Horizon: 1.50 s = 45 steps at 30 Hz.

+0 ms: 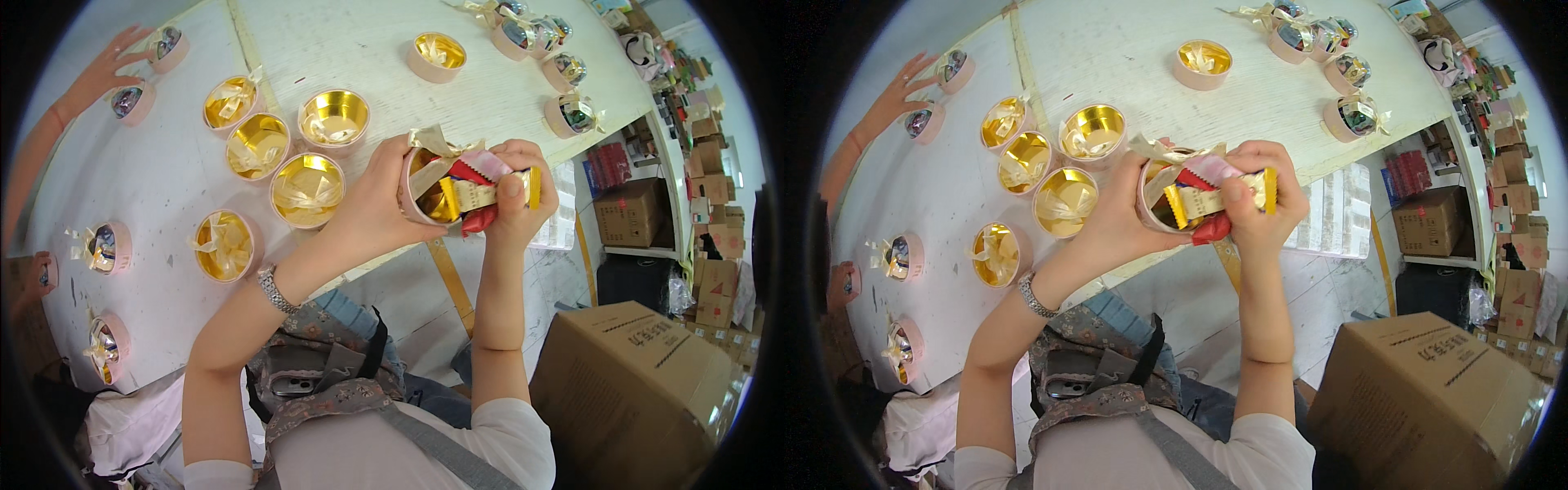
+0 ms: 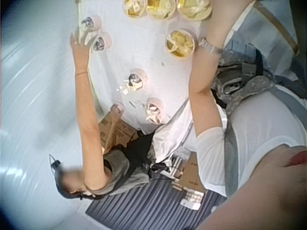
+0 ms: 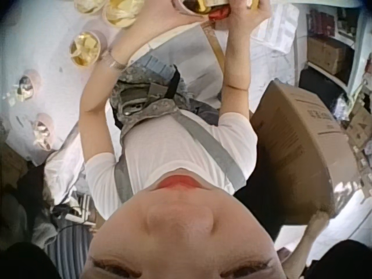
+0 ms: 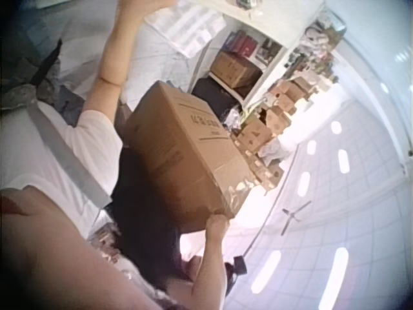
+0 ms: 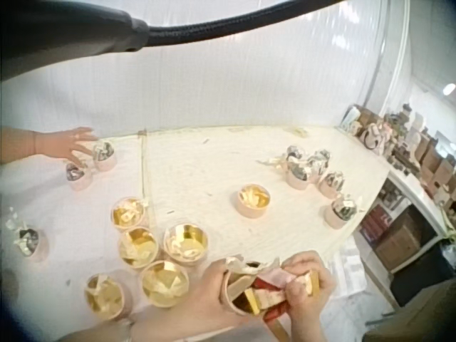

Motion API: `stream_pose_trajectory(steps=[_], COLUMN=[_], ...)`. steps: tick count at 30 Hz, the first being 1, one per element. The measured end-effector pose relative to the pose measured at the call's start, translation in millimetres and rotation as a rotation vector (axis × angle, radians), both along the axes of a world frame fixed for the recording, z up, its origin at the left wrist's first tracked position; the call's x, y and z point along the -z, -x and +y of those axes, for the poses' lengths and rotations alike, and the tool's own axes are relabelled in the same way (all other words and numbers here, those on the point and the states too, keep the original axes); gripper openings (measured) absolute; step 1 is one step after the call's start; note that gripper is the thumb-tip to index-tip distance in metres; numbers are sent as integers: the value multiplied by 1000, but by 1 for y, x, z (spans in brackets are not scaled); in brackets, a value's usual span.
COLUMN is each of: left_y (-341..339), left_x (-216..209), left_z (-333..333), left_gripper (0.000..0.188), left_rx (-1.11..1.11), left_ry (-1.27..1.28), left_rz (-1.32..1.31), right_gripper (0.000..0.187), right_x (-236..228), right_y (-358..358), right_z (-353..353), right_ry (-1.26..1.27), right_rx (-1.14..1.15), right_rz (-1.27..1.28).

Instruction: The person fills small pink bowls with colorful wrapped candies, places a clear dome lid on top, and ties a ribbon around the lid to secure it. The finished items are placed on the table.

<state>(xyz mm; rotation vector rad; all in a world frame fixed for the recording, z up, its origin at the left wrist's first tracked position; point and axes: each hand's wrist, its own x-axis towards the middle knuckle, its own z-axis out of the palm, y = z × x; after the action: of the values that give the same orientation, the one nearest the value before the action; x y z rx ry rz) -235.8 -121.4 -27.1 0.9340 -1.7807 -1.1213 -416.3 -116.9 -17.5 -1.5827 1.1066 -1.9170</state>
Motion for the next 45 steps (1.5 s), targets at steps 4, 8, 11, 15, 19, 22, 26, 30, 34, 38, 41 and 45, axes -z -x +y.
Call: stream_pose_trajectory(steps=[4,8,11,15,19,22,26,30,34,38,41,45], left_y=[0,1,4,3,0,1,-2,0,11,16,17,16], left_x=[10,22,26,19,23,20,28,37,34,30,25,23], left_z=[-4,-9,-8,-3,-2,1,7,8,4,6,10,7], left_gripper=[97,99,101,104,110,112,111,108,99,92,82,69], left_rx=[-133,-146,-73,32,109,126,103,127,157,106,17,-112], left_ry=[70,-34,-58,-104,-130,-234,-208,-109,81,248,229,370], left_rz=[-10,77,185,313,347,432,397,418,427,334,244,114], right_gripper=[43,40,38,36,34,34,37,40,40,39,38,47], right_x=[-2,-3,2,11,10,18,22,23,27,34,35,45], right_y=[15,49,78,81,72,72,75,73,73,79,75,70], right_z=[-3,3,-8,-11,-5,-6,-5,-3,-1,-1,1,4], right_ry=[-189,-388,-236,-279,-315,-302,-325,-323,-310,-304,-315,-286], right_rx=[-233,-359,-679,-933,-914,-998,-961,-968,-934,-959,-972,-978], right_rz=[-189,-591,-882,-1020,-1118,-1162,-1149,-1201,-1177,-1162,-1179,-1232])
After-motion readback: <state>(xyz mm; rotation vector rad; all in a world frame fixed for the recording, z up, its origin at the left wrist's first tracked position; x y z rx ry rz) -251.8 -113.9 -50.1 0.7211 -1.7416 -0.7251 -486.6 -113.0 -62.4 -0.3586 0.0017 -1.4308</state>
